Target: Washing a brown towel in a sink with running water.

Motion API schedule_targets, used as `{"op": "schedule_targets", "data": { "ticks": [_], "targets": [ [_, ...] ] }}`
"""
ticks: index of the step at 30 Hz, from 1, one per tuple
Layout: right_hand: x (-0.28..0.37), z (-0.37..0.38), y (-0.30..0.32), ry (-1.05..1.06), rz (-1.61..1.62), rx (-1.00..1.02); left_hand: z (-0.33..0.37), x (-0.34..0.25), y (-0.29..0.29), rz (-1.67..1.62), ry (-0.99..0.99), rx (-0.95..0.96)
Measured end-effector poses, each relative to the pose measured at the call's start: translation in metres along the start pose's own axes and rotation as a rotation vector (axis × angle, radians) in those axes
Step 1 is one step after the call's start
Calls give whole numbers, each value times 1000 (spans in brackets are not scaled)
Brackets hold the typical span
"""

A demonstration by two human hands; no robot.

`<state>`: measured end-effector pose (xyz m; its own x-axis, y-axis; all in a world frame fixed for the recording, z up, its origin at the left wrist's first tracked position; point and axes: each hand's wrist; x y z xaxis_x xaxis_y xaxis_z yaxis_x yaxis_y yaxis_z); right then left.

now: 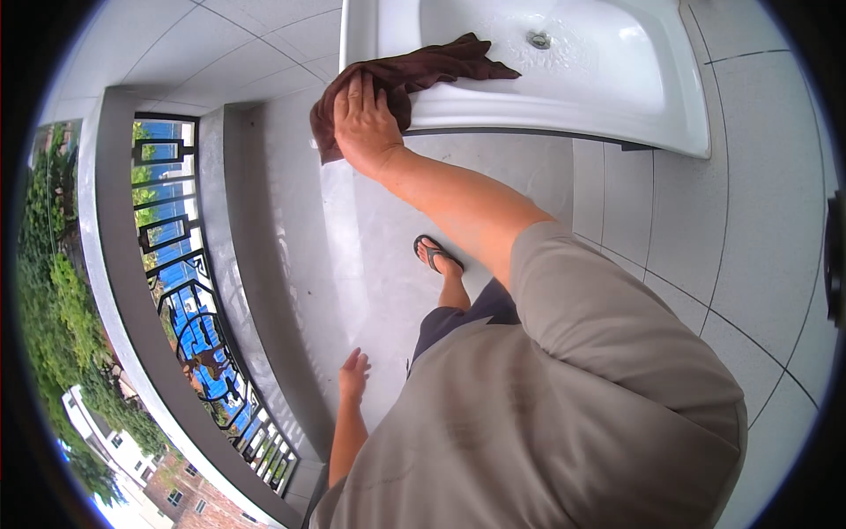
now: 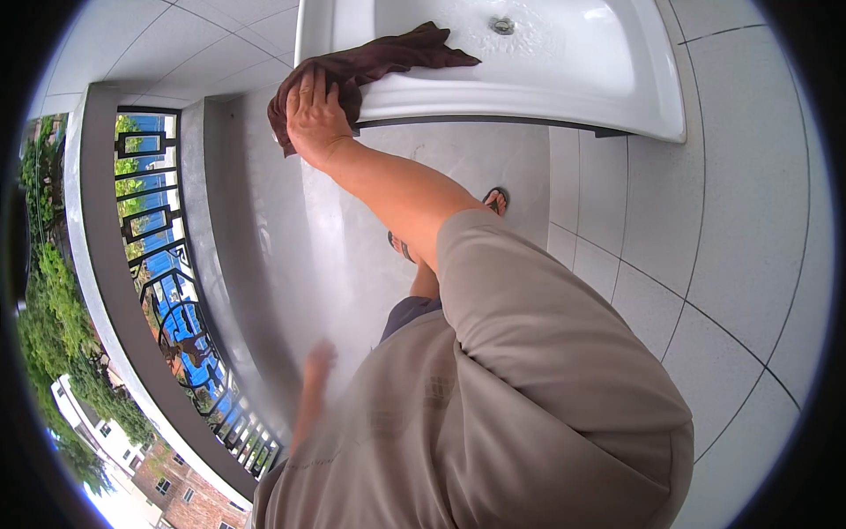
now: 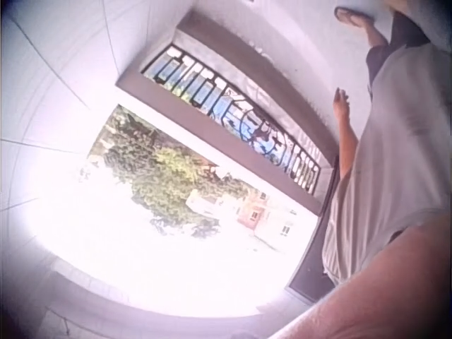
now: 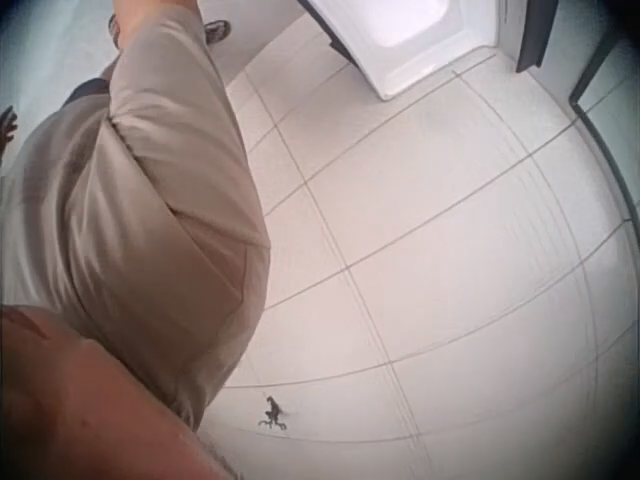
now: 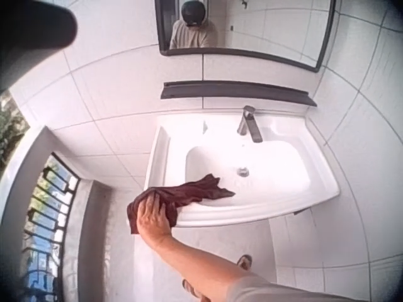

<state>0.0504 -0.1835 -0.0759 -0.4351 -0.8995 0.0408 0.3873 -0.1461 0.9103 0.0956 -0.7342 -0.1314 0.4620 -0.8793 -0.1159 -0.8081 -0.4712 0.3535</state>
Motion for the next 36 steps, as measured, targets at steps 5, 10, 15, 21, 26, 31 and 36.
{"op": "schedule_targets", "data": {
  "ticks": [5,10,15,21,26,31,36],
  "targets": [
    [-52,-42,-4,141,66,-65,11,-112,25,337,-111,-70],
    [-203,-160,61,301,-91,-30,1,-166,45,34,-270,-82],
    [-335,-271,129,137,-49,224,-8,-128,45,228,-253,-71],
    [-293,-257,112,-32,-79,94,-13,41,51,32,168,-24],
    [-167,-145,46,141,35,40,-13,100,50,480,-43,141],
    [-76,-69,11,122,41,95,-21,-36,14,88,-24,-38],
    [-39,-35,3,110,141,29,-26,-122,17,154,-200,-24]
  ]
}}
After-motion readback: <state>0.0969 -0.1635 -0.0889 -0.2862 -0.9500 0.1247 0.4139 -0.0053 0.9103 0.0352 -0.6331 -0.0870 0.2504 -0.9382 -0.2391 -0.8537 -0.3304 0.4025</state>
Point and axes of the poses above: each hand's wrist, its own z-axis towards the middle knuckle, its own y-axis out of the back of the hand, x = y × z, and after that the axes turned 12 degrees about y, right-handed
